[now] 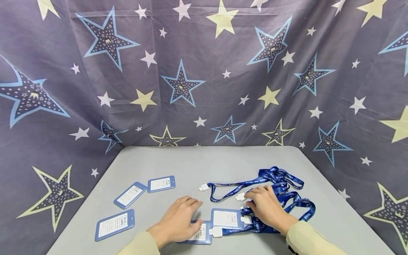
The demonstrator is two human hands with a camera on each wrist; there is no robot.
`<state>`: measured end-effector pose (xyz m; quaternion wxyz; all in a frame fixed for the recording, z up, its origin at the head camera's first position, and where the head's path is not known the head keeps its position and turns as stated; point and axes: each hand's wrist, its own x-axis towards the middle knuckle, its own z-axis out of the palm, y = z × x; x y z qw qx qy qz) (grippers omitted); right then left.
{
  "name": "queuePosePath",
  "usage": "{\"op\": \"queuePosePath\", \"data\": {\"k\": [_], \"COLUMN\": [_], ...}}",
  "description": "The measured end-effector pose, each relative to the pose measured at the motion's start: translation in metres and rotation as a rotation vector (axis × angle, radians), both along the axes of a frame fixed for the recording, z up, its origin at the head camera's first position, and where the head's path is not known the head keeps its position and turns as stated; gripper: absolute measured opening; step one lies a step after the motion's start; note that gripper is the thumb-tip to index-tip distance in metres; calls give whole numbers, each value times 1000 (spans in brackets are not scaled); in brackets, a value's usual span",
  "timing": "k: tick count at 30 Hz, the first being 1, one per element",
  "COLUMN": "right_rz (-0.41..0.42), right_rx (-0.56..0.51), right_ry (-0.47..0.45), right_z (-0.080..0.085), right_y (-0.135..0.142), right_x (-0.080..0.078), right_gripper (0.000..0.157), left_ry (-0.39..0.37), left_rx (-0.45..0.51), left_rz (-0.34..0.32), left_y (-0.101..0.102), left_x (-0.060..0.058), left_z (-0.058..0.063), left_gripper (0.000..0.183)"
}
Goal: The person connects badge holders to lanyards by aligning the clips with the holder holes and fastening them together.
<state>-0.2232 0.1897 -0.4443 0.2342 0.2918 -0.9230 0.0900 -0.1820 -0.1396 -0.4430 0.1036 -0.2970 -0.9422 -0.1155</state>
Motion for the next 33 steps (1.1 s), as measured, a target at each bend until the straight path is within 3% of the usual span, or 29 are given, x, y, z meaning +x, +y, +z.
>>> {"op": "queuePosePath", "data": {"k": [24,33], "right_rz": [27,47], "right_rx": [95,170], "right_ry": [-20,-58], "right_z": [-9,-8], "right_y": [-2,0], "right_x": [-4,-2], "right_gripper": [14,27], "left_ry": [12,5], "left_rx": [-14,-4], "left_rz": [16,16], "left_y": [-9,-10], "left_x": [1,1], "left_z": [-1,0], "left_gripper": [56,56]}}
